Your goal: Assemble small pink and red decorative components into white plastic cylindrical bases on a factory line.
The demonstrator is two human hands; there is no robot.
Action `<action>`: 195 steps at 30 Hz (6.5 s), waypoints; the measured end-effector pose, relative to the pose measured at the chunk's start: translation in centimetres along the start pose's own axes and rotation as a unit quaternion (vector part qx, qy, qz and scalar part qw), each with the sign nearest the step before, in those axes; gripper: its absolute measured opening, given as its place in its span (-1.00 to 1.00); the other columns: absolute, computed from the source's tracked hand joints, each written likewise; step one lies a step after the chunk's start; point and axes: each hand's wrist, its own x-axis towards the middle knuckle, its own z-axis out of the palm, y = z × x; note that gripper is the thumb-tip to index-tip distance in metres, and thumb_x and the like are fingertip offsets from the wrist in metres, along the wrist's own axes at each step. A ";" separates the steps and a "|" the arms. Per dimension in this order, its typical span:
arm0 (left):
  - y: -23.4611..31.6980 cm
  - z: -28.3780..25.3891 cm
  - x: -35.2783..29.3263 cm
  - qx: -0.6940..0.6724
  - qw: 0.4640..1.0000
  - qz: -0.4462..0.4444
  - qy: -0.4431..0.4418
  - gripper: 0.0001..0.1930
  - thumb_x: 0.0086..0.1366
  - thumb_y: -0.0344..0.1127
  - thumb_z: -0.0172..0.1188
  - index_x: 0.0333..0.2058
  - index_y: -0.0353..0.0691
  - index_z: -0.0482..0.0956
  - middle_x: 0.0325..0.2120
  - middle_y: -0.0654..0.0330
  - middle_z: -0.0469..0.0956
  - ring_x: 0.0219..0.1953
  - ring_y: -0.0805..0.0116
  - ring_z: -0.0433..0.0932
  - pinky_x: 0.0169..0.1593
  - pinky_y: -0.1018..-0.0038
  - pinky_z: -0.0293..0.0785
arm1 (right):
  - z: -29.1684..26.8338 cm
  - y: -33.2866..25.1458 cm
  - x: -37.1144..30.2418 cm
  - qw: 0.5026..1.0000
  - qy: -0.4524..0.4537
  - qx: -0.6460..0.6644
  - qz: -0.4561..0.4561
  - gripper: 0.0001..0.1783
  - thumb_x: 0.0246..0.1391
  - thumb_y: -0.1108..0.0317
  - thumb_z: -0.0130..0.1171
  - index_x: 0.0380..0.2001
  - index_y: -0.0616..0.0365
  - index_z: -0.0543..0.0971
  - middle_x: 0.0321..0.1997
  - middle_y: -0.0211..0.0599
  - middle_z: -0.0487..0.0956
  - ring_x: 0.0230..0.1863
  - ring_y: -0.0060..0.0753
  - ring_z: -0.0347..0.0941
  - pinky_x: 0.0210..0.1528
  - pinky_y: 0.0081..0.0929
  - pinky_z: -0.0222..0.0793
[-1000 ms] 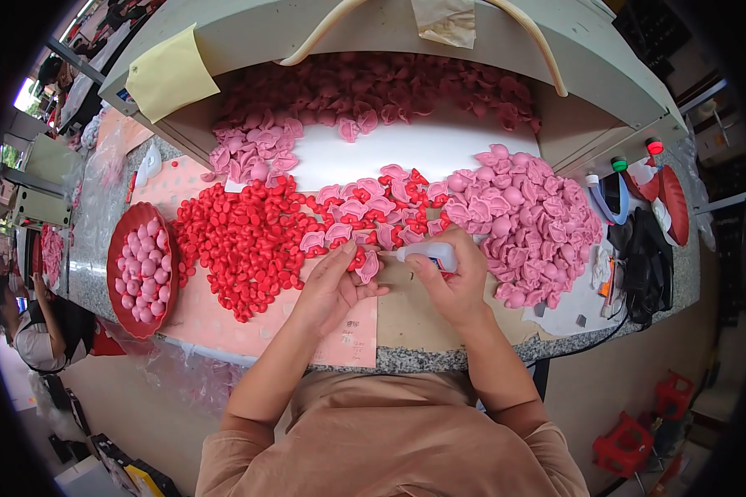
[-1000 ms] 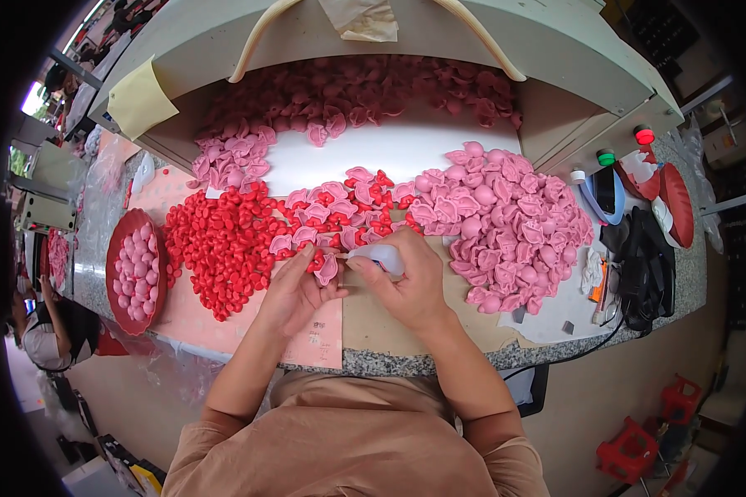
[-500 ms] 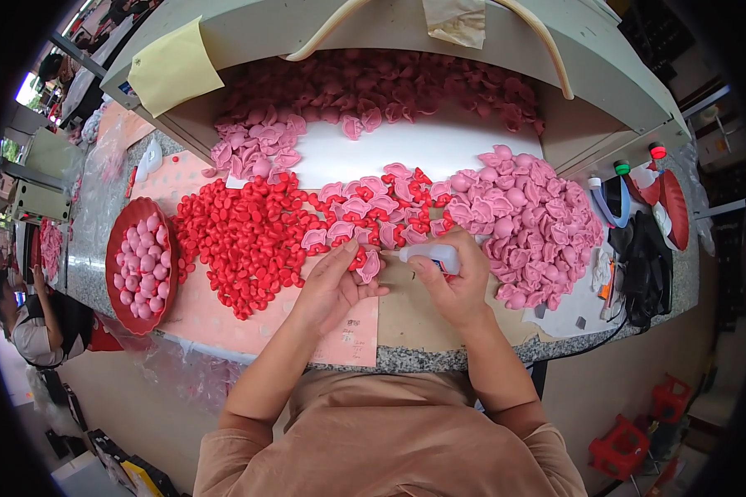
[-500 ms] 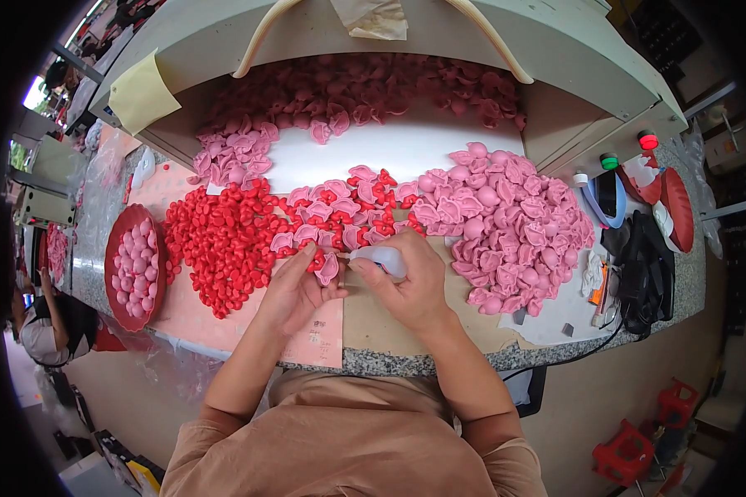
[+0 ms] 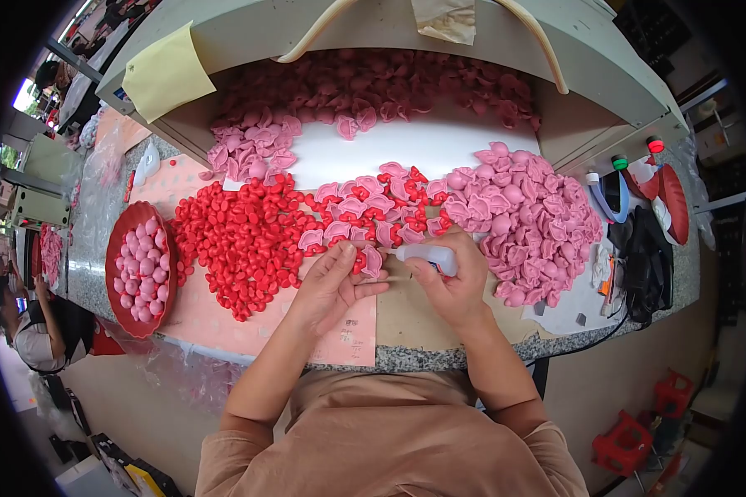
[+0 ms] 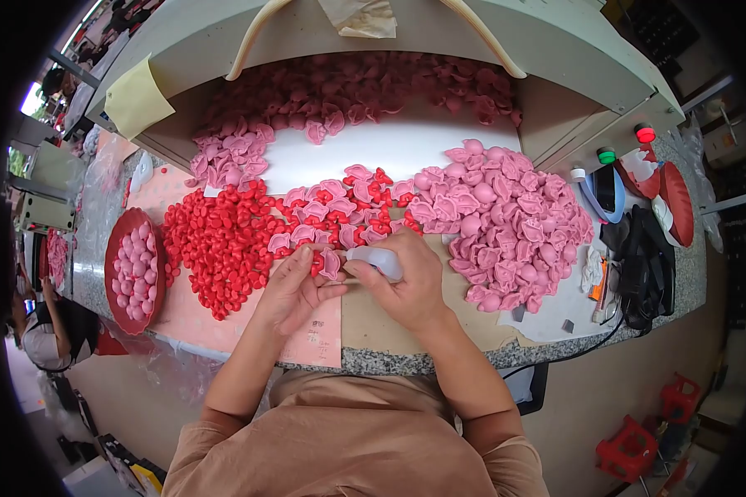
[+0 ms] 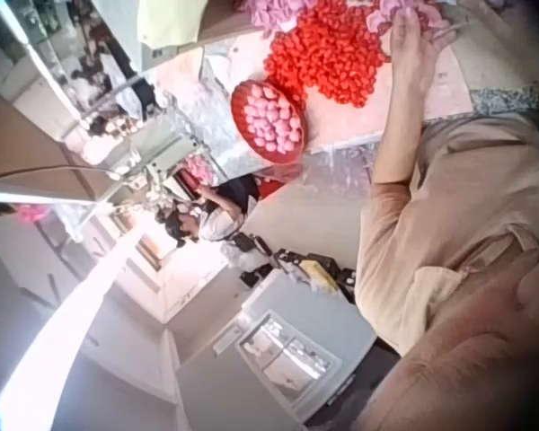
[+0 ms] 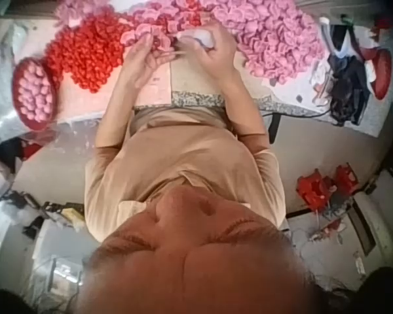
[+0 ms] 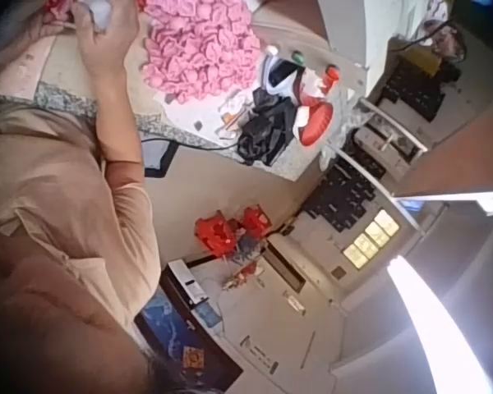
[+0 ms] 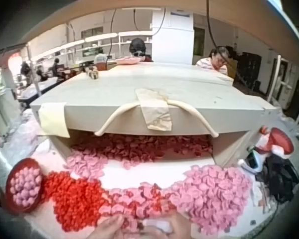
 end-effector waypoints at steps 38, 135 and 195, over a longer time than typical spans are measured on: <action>0.2 0.3 -0.1 0.025 0.997 0.065 0.013 -0.67 0.32 -0.24 -0.04 0.02 -0.21 0.35 -0.17 0.19 0.46 -0.22 0.38 0.50 -0.10 0.43 0.49 | 0.0 -0.6 0.1 0.999 0.007 -0.014 -0.039 -0.58 -0.37 0.32 0.45 -0.42 0.23 0.48 -0.45 -0.20 0.52 -0.49 -0.22 0.43 -0.47 -0.42 0.34; 0.0 0.6 -0.2 0.035 0.994 0.103 -0.005 -0.61 0.25 -0.54 -0.02 0.07 -0.17 0.28 0.00 0.28 0.31 0.05 0.47 0.33 0.17 0.35 0.29 | 0.4 -0.4 0.1 0.993 0.010 -0.035 -0.110 -0.60 -0.25 0.33 0.40 -0.34 0.21 0.43 -0.48 -0.28 0.44 -0.57 -0.38 0.31 -0.55 -0.50 0.21; 0.3 0.6 -0.4 0.023 0.999 0.045 -0.016 -0.58 0.33 -0.31 -0.07 0.14 -0.22 0.22 -0.28 0.22 0.46 -0.12 0.35 0.48 0.11 0.36 0.38 | 0.6 -0.3 0.0 0.998 -0.013 0.059 -0.005 -0.73 -0.10 0.35 0.27 -0.40 0.20 0.39 -0.48 -0.27 0.49 -0.49 -0.46 0.33 -0.44 -0.55 0.24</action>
